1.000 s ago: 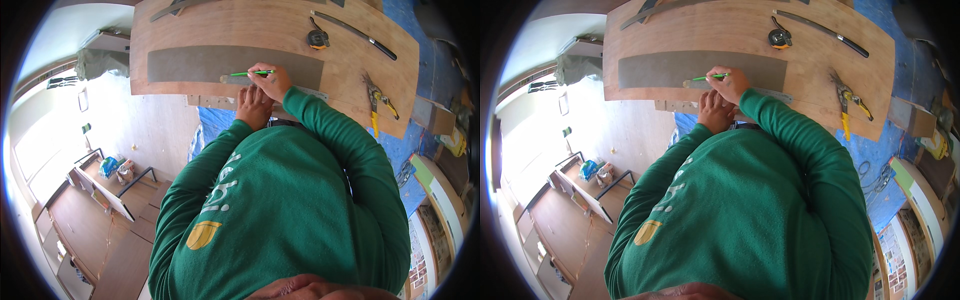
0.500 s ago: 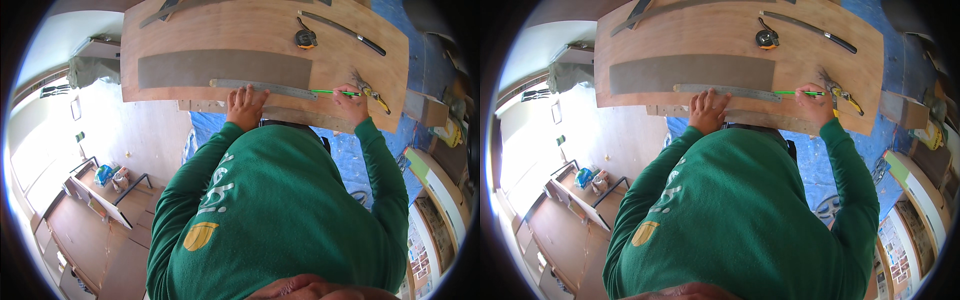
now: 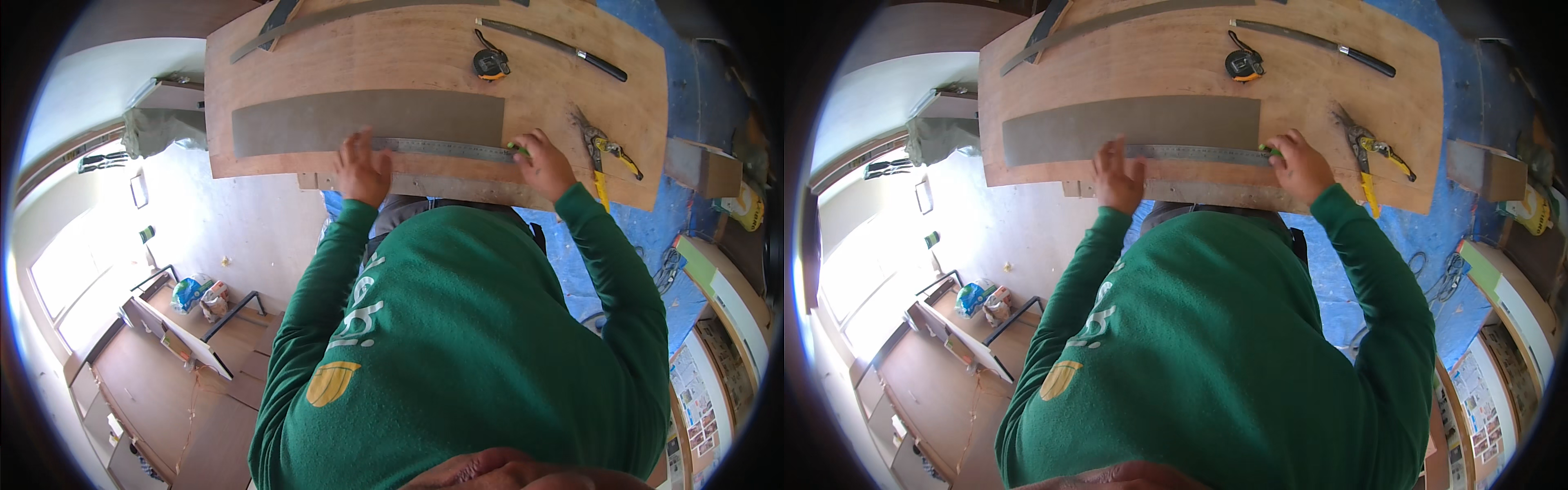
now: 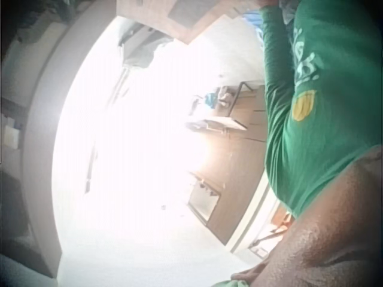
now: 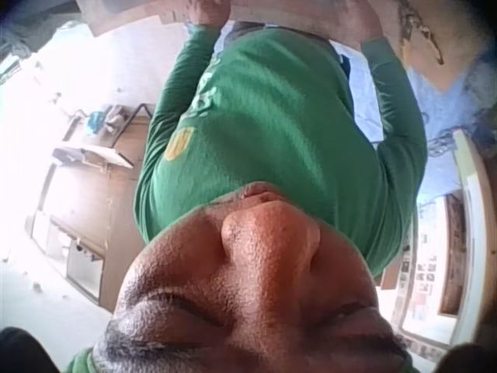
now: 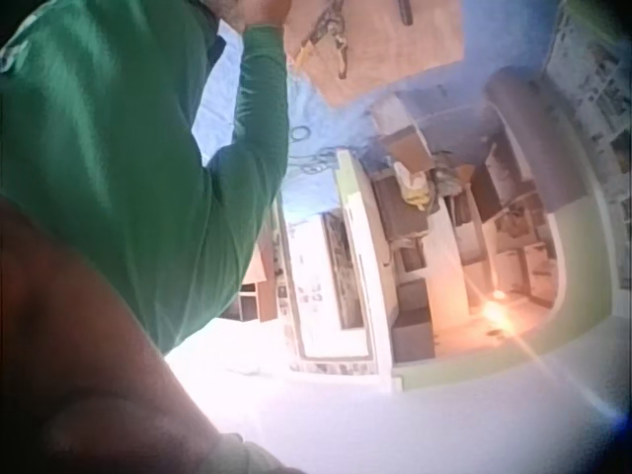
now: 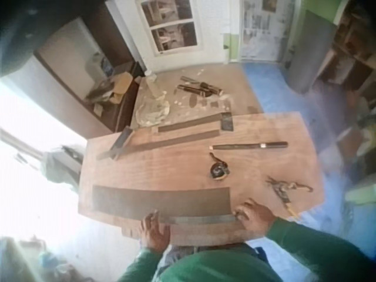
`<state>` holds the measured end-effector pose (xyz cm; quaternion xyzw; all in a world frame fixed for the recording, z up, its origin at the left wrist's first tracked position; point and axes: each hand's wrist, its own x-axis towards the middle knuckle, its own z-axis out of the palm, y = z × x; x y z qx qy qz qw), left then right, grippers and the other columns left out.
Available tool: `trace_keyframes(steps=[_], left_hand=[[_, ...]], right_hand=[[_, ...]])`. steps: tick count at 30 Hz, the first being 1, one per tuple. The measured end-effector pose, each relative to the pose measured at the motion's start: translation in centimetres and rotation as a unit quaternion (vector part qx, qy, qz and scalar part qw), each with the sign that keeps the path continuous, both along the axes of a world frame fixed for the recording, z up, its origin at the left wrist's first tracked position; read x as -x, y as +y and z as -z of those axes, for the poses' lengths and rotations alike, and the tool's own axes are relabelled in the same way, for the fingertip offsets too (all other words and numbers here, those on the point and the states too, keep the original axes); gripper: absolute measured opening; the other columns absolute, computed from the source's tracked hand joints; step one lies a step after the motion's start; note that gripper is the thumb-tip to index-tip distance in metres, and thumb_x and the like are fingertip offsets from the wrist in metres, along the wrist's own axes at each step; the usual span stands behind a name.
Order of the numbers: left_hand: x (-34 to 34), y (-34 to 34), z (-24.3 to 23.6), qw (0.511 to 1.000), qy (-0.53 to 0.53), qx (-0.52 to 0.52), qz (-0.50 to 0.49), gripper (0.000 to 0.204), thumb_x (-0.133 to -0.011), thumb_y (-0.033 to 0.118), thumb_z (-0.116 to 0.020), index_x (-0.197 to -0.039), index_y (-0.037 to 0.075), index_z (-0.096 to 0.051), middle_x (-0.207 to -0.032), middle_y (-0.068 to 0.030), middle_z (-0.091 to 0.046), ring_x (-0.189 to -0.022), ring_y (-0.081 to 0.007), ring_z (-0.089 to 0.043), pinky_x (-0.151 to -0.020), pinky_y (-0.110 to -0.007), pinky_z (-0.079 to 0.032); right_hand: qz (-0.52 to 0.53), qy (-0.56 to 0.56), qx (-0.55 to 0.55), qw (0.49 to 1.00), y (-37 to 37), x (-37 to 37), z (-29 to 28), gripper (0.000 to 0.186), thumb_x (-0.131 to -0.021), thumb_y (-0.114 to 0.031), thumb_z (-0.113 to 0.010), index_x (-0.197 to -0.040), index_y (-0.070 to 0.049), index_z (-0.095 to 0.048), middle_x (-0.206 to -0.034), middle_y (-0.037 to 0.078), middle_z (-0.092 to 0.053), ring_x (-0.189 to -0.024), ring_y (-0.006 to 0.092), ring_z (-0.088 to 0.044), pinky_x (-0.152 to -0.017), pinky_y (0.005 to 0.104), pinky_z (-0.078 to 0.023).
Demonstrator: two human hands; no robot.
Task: The person measures and marks a rectangular laminate sheet on a workbench using a metal ruler and a green pencil. They then use a utility knife to score and cut along the marked line, separating a strip from the sheet.
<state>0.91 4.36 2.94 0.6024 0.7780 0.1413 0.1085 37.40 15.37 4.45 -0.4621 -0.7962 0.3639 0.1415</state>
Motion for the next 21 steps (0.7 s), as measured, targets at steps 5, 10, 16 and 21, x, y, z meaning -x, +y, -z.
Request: trace_keyframes(steps=[5,10,16,21], left_hand=[[4.6,0.2,0.5,0.995,0.055,-0.016,-0.085,0.044,-0.097,0.034,-0.069,-0.134,0.011,-0.068,-0.136,-0.0134,-0.060,-0.129,-0.0368,-0.054,-0.111,-0.053,-0.040],[5.0,-0.7,0.2,0.996,0.057,-0.001,-0.072,0.032,-0.097,0.030,-0.066,-0.123,0.012,-0.073,-0.130,-0.0093,-0.063,-0.123,-0.0349,-0.056,-0.106,-0.052,-0.041],[4.8,-3.4,0.4,0.994,0.013,-0.059,-0.094,0.029,-0.097,0.028,-0.066,-0.121,0.013,-0.073,-0.129,-0.0107,-0.064,-0.122,-0.0353,-0.058,-0.107,-0.053,-0.041],[5.1,-6.6,0.1,0.985,-0.071,-0.076,-0.140,0.027,-0.095,0.022,-0.071,-0.120,0.010,-0.072,-0.123,-0.0135,-0.067,-0.111,-0.0334,-0.062,-0.097,-0.048,-0.048]], right_hand=[[-0.030,-0.050,-0.027,0.998,-1.3,1.0,0.8,0.022,-0.089,-0.011,-0.072,-0.108,-0.005,-0.063,-0.115,0.015,-0.058,-0.095,0.0406,-0.066,-0.081,0.0502,-0.056],[-0.036,-0.049,-0.004,0.998,-1.3,1.1,0.8,0.019,-0.088,-0.009,-0.070,-0.104,-0.005,-0.061,-0.106,0.015,-0.059,-0.096,0.0415,-0.065,-0.080,0.0507,-0.054],[-0.047,-0.016,0.036,0.998,-1.9,1.4,-1.7,0.018,-0.089,-0.008,-0.068,-0.106,-0.003,-0.063,-0.098,0.018,-0.067,-0.094,0.0419,-0.065,-0.081,0.0486,-0.053],[0.006,0.053,0.122,0.991,-1.1,1.0,-2.3,0.018,-0.092,-0.012,-0.070,-0.107,-0.001,-0.070,-0.095,0.017,-0.072,-0.089,0.0332,-0.069,-0.083,0.0418,-0.054]])
